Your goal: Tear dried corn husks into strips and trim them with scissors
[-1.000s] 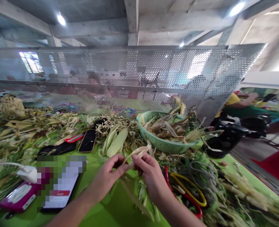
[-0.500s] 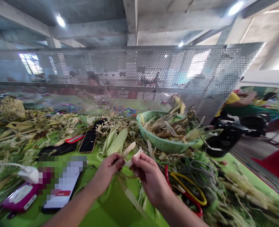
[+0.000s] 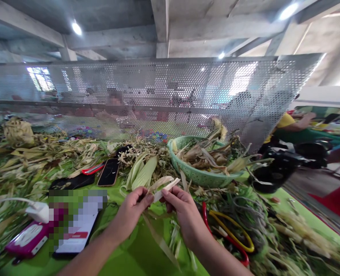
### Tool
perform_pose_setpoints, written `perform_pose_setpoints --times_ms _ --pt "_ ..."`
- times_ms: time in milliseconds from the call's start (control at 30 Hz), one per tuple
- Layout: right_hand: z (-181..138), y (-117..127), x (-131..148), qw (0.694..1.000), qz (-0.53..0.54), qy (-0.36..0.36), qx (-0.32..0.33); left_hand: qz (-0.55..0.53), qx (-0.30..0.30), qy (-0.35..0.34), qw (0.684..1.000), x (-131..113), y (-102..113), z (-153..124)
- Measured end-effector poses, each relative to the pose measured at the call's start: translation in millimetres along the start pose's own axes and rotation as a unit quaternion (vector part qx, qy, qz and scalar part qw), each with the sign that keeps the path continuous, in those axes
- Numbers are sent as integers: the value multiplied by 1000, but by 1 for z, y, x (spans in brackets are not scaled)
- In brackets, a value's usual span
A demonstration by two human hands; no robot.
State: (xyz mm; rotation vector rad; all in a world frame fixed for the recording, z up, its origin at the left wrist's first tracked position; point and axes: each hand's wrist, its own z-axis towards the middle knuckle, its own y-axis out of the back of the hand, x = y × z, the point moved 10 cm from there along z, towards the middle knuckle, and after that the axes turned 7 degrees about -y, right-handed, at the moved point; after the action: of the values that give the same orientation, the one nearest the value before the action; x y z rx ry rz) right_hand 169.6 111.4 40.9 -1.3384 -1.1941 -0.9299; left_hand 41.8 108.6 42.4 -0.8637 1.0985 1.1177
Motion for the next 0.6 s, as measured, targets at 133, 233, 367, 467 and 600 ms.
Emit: perform_pose_setpoints --times_ms 133,233,367,467,600 --pt "-4 -12 -12 995 66 -60 50 -7 19 -32 999 -9 -6 0" --pt "-3 -15 -12 991 90 -72 63 7 12 -28 1000 -10 -4 0" --pt "3 -2 -10 996 76 -54 13 7 -9 -1 1000 -5 0 -1" --pt "3 4 -10 998 39 -37 -12 8 -22 3 1000 -4 2 -2" --pt "2 -3 -5 999 -28 -9 22 29 -18 -2 999 -3 3 -1"
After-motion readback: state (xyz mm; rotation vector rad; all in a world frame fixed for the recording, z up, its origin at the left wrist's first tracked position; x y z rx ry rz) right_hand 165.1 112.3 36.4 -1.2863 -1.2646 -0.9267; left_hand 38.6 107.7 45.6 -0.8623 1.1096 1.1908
